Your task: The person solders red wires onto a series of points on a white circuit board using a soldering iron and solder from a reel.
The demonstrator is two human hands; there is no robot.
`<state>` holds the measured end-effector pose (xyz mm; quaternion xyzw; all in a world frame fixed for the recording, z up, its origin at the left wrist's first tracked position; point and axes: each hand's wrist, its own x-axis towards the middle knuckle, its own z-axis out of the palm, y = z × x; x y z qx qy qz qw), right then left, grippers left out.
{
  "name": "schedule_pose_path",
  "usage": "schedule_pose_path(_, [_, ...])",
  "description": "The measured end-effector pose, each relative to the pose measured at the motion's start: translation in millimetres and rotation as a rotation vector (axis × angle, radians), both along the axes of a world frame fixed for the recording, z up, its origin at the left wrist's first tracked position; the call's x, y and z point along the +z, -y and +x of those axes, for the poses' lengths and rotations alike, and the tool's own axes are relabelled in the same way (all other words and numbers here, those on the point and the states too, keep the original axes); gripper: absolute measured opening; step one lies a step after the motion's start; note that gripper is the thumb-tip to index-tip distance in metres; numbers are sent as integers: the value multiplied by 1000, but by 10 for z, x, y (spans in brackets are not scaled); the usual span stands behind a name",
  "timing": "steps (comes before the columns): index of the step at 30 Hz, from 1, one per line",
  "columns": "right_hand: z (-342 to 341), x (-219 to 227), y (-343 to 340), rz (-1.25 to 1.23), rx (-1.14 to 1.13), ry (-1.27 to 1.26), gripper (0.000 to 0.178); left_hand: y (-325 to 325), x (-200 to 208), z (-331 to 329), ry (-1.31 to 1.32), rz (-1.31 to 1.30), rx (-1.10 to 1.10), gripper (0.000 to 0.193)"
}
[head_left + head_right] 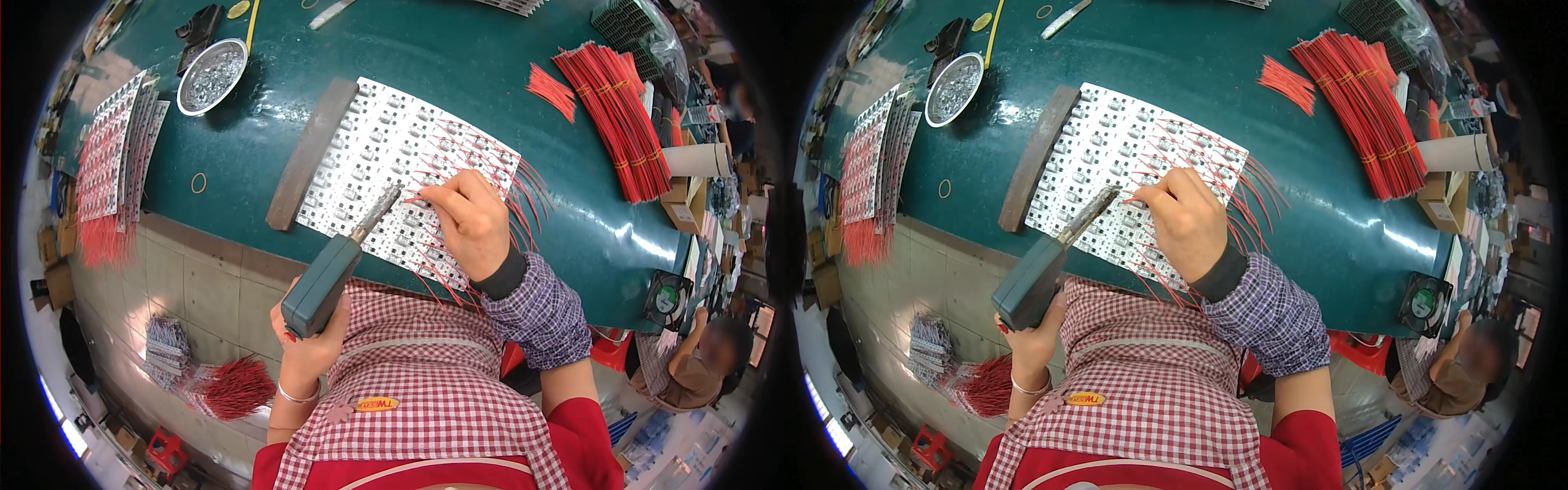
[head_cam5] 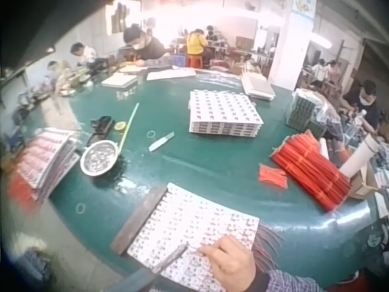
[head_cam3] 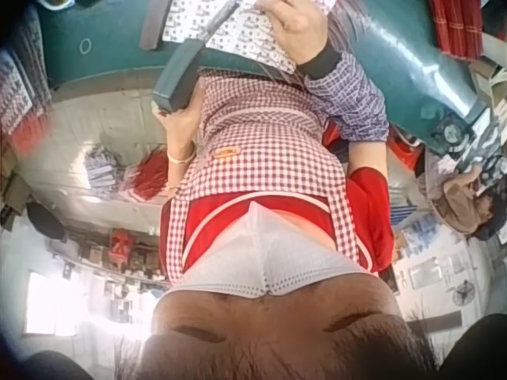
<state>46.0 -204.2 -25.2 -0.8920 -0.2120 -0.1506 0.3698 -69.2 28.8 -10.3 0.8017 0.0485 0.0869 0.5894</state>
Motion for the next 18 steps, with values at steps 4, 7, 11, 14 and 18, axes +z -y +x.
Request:
schedule_pose_path(4, [-3, -12, -12, -11, -10, -4, 22, -9, 45, 5, -102, -42, -5, 17])
schedule_pose_path(7, [-1, -16, -20, -26, -16, 5, 22, -25, 42, 4, -91, 1, -40, 17])
schedule_pose_path(11, [-3, -13, -24, -49, -17, 29, 21, -14, 129, 34, -133, 10, -48, 17])
schedule_pose_path(14, [-5, -12, -32, -55, -16, 33, 20, -14, 129, 42, -103, 0, -38, 18])
schedule_pose_path(18, [-7, -19, -28, -87, -17, 34, 17, -37, 105, 39, -77, 63, -67, 19])
